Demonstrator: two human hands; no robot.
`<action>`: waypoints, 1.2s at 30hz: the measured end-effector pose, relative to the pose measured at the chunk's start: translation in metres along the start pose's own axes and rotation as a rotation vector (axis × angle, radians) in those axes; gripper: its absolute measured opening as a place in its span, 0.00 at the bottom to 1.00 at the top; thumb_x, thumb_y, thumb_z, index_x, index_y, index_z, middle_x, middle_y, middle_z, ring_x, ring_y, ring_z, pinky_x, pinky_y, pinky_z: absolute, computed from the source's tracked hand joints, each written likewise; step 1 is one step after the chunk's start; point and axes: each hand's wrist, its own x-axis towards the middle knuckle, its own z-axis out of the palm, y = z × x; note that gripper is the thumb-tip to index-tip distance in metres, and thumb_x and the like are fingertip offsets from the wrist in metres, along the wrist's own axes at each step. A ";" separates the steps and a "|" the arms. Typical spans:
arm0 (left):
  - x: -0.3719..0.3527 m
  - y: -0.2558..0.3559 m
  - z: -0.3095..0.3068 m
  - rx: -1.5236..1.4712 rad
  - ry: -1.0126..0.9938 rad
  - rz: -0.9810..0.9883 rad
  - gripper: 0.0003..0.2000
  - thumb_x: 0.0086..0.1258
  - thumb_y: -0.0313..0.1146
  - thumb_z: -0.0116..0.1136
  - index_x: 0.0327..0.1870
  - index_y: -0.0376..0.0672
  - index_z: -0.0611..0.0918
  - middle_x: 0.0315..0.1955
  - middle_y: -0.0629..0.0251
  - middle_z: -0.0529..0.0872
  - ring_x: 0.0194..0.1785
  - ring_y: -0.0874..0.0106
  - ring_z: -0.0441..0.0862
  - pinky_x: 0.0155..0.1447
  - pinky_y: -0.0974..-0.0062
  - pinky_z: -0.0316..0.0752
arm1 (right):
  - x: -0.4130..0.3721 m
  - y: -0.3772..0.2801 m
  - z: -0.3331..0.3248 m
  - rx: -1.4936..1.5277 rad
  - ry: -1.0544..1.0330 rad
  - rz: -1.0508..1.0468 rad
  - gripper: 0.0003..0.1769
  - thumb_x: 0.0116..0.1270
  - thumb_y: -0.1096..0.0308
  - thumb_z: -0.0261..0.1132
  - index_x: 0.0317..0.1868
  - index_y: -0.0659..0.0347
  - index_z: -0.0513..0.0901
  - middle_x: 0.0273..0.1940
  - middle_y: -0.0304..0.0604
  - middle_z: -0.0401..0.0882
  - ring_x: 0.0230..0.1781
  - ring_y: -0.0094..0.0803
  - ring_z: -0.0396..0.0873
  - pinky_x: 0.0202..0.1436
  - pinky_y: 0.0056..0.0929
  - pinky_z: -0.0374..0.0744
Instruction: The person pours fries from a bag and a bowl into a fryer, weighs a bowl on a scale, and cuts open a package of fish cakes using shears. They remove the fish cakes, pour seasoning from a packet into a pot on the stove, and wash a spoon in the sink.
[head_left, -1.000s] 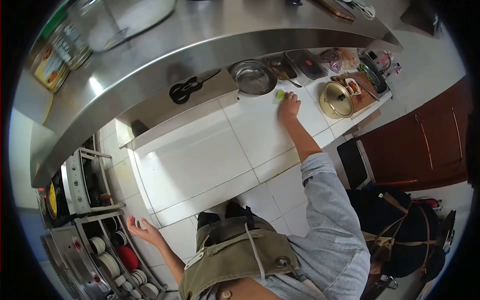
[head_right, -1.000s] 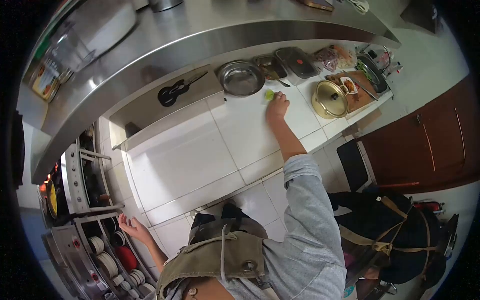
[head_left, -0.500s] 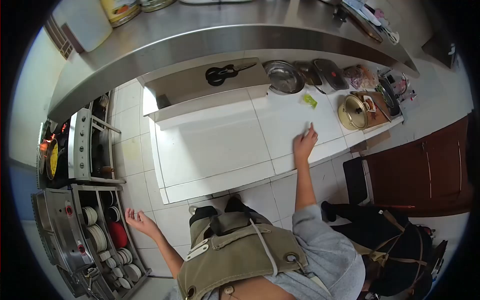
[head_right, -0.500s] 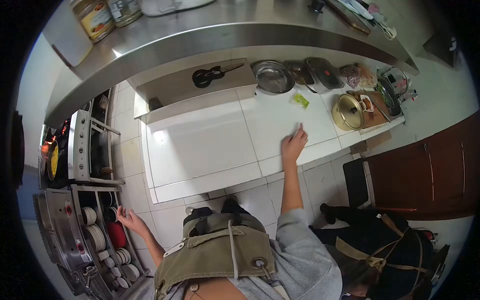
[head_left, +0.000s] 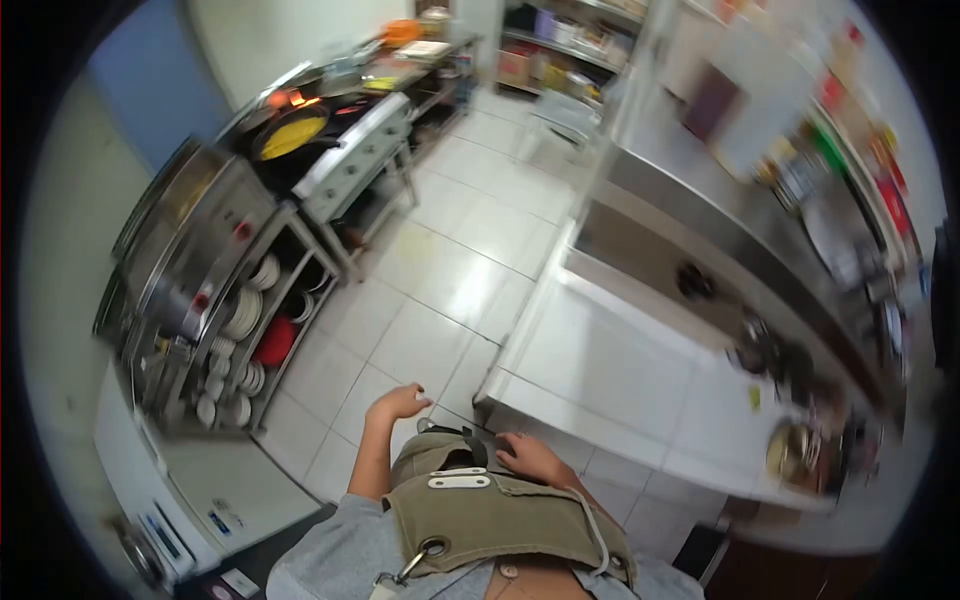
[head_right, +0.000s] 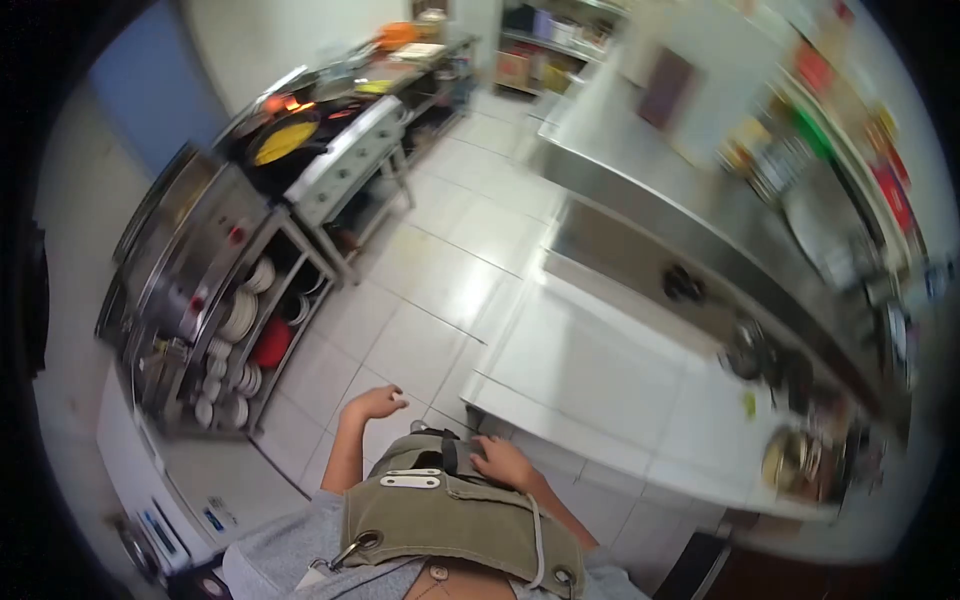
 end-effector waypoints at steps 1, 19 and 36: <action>-0.006 -0.016 -0.002 -0.049 0.047 -0.028 0.26 0.61 0.45 0.55 0.55 0.36 0.72 0.47 0.45 0.78 0.53 0.52 0.74 0.56 0.63 0.69 | 0.015 -0.011 -0.004 -0.044 -0.037 -0.046 0.24 0.65 0.55 0.53 0.56 0.61 0.70 0.46 0.56 0.76 0.46 0.52 0.74 0.51 0.38 0.72; -0.088 -0.255 -0.077 -0.357 0.444 -0.589 0.26 0.60 0.48 0.54 0.54 0.38 0.72 0.49 0.46 0.76 0.54 0.53 0.73 0.58 0.63 0.68 | 0.311 -0.088 0.055 -0.053 -0.320 -0.127 0.20 0.62 0.56 0.53 0.45 0.62 0.77 0.36 0.56 0.80 0.41 0.48 0.78 0.46 0.39 0.75; 0.117 -0.246 -0.327 -0.824 0.729 -0.344 0.20 0.61 0.42 0.55 0.52 0.41 0.73 0.43 0.47 0.79 0.49 0.54 0.76 0.53 0.63 0.71 | 0.717 -0.237 -0.243 0.928 0.076 -0.005 0.26 0.70 0.50 0.44 0.57 0.61 0.68 0.42 0.46 0.77 0.42 0.30 0.76 0.46 0.30 0.76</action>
